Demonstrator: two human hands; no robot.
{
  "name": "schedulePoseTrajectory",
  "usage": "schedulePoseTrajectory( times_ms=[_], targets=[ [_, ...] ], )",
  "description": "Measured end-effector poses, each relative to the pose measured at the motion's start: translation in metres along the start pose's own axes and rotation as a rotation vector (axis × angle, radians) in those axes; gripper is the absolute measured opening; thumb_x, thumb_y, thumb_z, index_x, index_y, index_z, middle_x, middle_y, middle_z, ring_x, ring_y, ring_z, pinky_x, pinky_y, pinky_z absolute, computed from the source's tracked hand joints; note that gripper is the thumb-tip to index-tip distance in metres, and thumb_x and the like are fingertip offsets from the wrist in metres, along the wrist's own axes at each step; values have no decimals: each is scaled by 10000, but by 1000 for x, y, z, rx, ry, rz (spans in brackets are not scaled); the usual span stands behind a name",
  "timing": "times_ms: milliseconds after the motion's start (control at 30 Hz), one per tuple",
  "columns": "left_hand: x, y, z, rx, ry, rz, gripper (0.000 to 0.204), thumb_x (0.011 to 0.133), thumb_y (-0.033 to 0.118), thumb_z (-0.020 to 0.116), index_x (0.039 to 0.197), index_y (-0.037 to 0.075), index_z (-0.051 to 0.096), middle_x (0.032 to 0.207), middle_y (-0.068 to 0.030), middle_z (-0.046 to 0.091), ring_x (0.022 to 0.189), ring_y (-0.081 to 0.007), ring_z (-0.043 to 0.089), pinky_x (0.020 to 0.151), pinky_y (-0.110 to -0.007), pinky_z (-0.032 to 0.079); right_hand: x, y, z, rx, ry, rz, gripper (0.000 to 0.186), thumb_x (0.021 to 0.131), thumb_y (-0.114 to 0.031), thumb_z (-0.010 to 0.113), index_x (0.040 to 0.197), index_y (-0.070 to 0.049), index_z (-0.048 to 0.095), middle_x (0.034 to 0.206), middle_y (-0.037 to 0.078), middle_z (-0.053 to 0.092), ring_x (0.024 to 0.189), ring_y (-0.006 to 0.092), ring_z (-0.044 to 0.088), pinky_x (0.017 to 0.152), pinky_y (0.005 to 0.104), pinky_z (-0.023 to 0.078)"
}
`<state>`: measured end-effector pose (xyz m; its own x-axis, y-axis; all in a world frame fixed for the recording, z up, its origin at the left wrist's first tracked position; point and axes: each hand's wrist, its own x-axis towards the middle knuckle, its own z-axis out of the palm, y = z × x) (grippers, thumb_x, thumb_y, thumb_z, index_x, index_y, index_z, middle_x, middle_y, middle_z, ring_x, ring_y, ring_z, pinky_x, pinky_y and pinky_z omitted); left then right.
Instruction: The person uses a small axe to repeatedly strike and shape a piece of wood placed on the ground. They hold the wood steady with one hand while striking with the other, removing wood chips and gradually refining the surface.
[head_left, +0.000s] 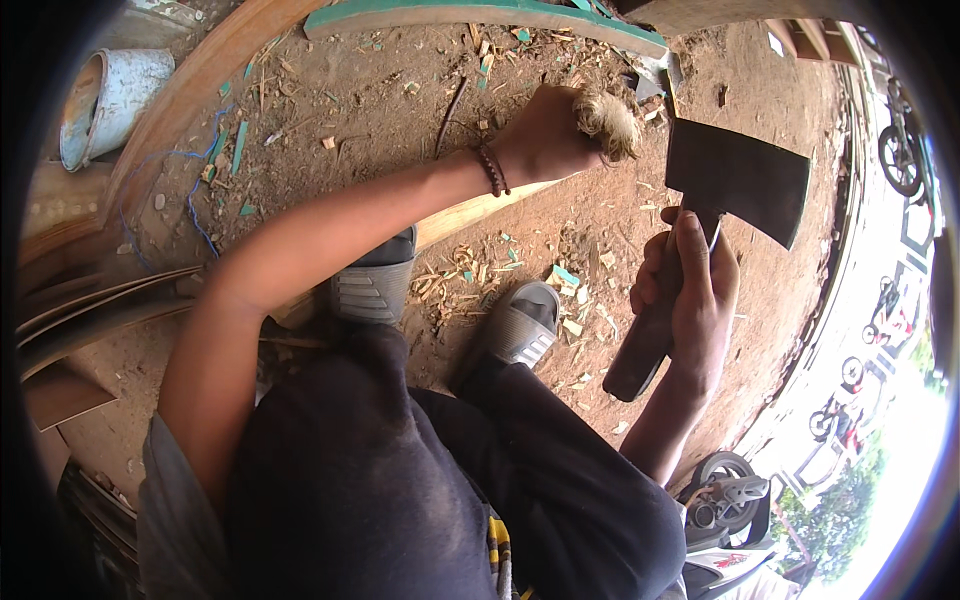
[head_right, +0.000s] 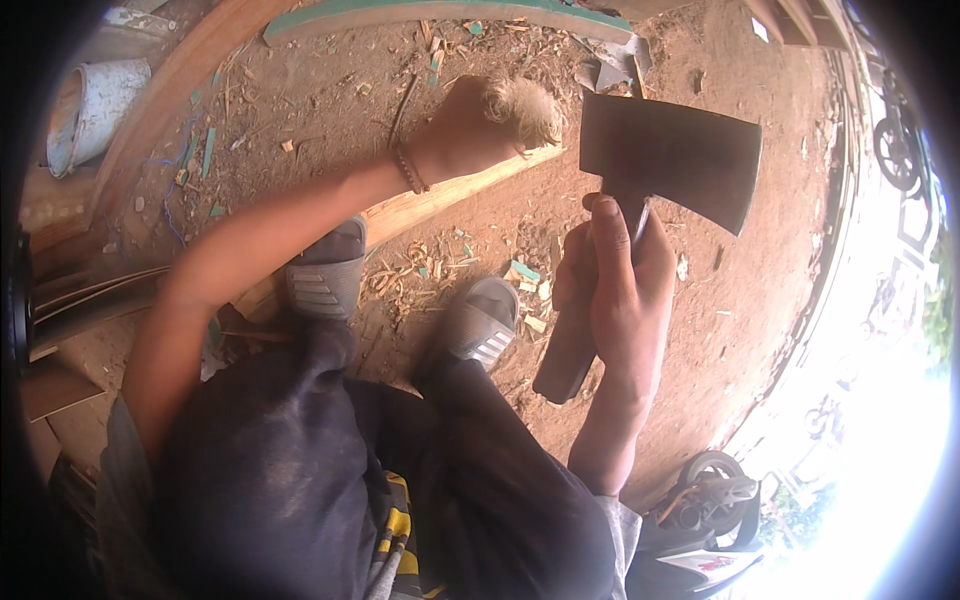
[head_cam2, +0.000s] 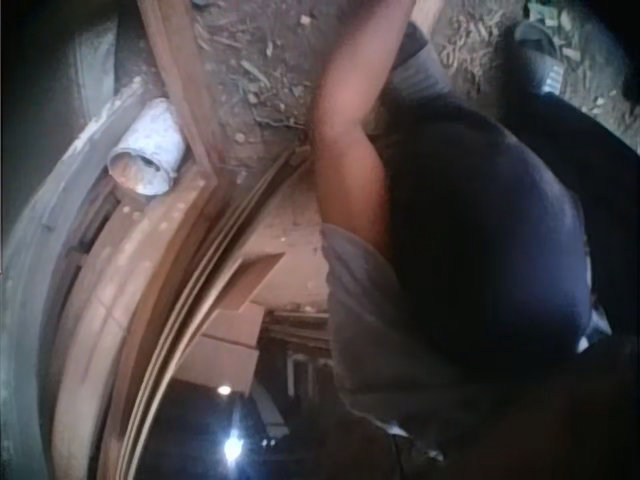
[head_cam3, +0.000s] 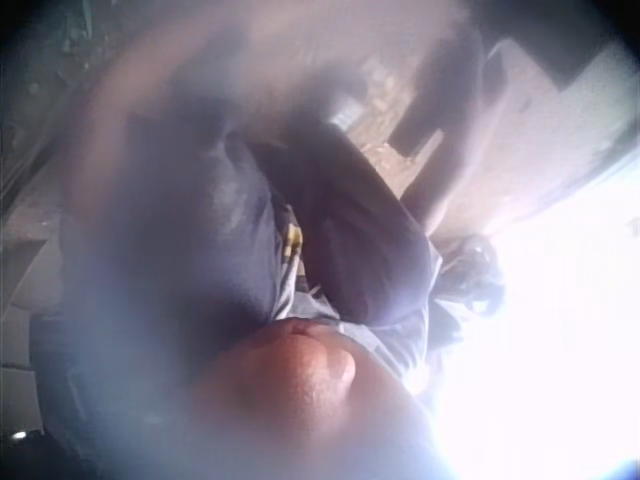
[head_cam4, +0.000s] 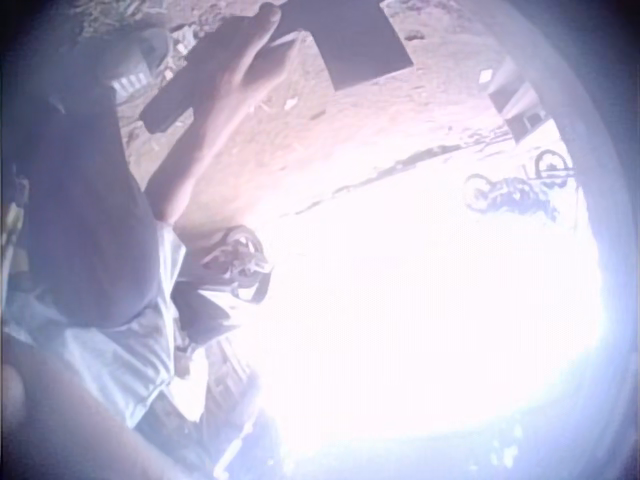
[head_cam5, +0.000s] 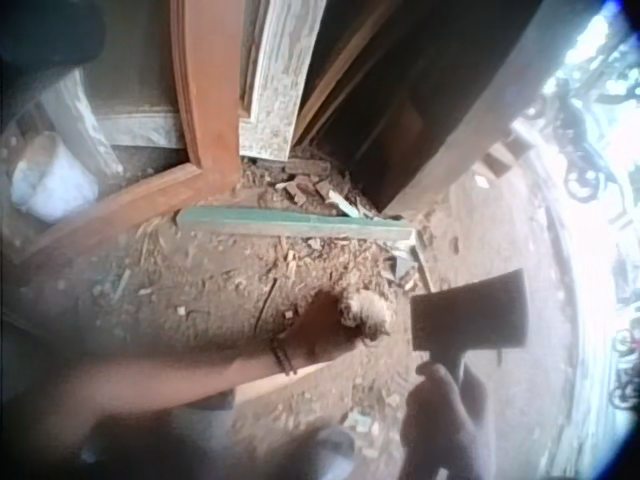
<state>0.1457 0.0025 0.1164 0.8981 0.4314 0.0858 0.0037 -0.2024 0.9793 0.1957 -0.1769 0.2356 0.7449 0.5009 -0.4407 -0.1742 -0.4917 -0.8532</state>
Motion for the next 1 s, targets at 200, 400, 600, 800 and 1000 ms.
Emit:
schedulePoseTrajectory(
  times_ms=[200, 400, 600, 800, 1000],
  targets=[
    [12, -6, 7, 54, -99, -32, 237, 781, 105, 654, 986, -11, 671, 798, -188, 697, 740, -253, 699, 756, -380, 572, 5, -14, -14, -141, -19, 10, 288, 984, -311, 557, 1030, -27, 550, 671, 24, 532, 475, 90, 499, 406, 233, 400],
    [24, -15, 12, 359, -4, 180, 129, 788, 75, 604, 852, -22, 662, 701, -156, 664, 607, -253, 664, 620, -379, 555, 7, -77, -27, -358, -6, 20, 277, 979, -307, 564, 1009, -32, 543, 609, -8, 460, 450, 73, 447, 405, 223, 360],
    [27, -25, 7, 609, -160, 311, 268, 827, 237, 689, 925, -12, 662, 839, -142, 669, 697, -256, 660, 733, -362, 546, 20, -53, -12, -193, -65, -92, 290, 961, -335, 595, 1023, -53, 561, 668, 5, 525, 477, 81, 484, 430, 224, 388],
    [39, -39, 18, 475, -137, 413, 369, 782, 381, 747, 887, 33, 683, 795, -88, 671, 859, -239, 639, 817, -377, 520, 18, -29, -10, -125, -35, -11, 312, 970, -337, 575, 1048, -36, 558, 690, 21, 539, 476, 84, 484, 430, 229, 396],
    [38, -36, 13, -102, -274, -161, 190, 813, 236, 687, 866, 53, 673, 778, -107, 703, 715, -174, 676, 710, -334, 550, 23, -22, -4, -34, 43, 48, 286, 978, -322, 558, 1033, -42, 551, 687, 24, 535, 468, 85, 474, 421, 231, 390]
  ],
)
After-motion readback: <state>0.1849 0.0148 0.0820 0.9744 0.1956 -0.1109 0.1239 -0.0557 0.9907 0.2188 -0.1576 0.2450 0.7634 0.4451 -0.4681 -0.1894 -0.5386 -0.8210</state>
